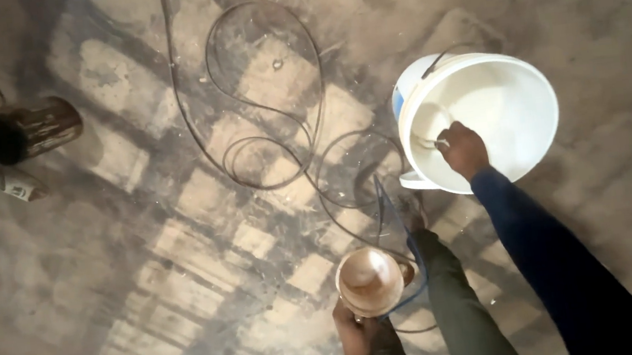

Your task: The recorder is using a spray gun to apply finish or paint to small wooden furniture panels in a workshop environment.

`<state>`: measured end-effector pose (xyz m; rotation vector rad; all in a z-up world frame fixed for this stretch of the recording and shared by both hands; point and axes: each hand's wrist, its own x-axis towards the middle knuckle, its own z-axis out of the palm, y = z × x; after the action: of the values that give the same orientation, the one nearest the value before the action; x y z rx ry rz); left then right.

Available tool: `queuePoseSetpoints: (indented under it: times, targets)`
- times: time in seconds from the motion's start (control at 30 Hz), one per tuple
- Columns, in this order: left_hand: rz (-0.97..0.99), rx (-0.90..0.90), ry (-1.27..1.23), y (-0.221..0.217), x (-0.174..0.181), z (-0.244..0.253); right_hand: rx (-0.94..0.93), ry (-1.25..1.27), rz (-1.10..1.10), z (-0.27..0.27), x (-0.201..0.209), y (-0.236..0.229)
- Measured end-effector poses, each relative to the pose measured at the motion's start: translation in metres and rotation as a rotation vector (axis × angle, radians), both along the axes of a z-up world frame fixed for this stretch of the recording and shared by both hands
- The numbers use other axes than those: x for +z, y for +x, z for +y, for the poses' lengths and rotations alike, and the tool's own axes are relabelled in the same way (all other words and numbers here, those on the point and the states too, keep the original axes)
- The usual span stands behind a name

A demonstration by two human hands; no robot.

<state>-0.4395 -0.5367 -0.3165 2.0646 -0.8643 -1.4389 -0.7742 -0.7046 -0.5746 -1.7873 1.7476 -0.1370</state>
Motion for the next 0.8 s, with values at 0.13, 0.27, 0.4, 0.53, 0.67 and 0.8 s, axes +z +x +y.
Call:
queuePoseSetpoints:
  times: [0.13,0.27,0.4,0.53,0.67,0.8]
  targets:
    - [0.009,-0.031,-0.019,-0.002,0.015,-0.003,0.213,-0.242,-0.006,0.0,0.089,-0.011]
    - [-0.045,-0.125,-0.131,0.001,0.02,-0.013,0.129,-0.035,-0.008,-0.01,0.205,-0.026]
    - [-0.095,-0.241,-0.272,-0.003,0.043,-0.044,0.399,-0.287,0.026,-0.016,0.326,-0.047]
    - [-0.127,-0.312,-0.246,-0.018,0.075,-0.08,0.57,-0.294,0.025,-0.039,0.435,-0.056]
    - [-0.131,-0.392,-0.239,-0.025,0.085,-0.104,0.62,-0.128,0.05,-0.062,0.514,-0.05]
    - [-0.138,-0.532,-0.293,-0.035,0.098,-0.118,0.832,-0.162,0.054,-0.085,0.567,-0.031]
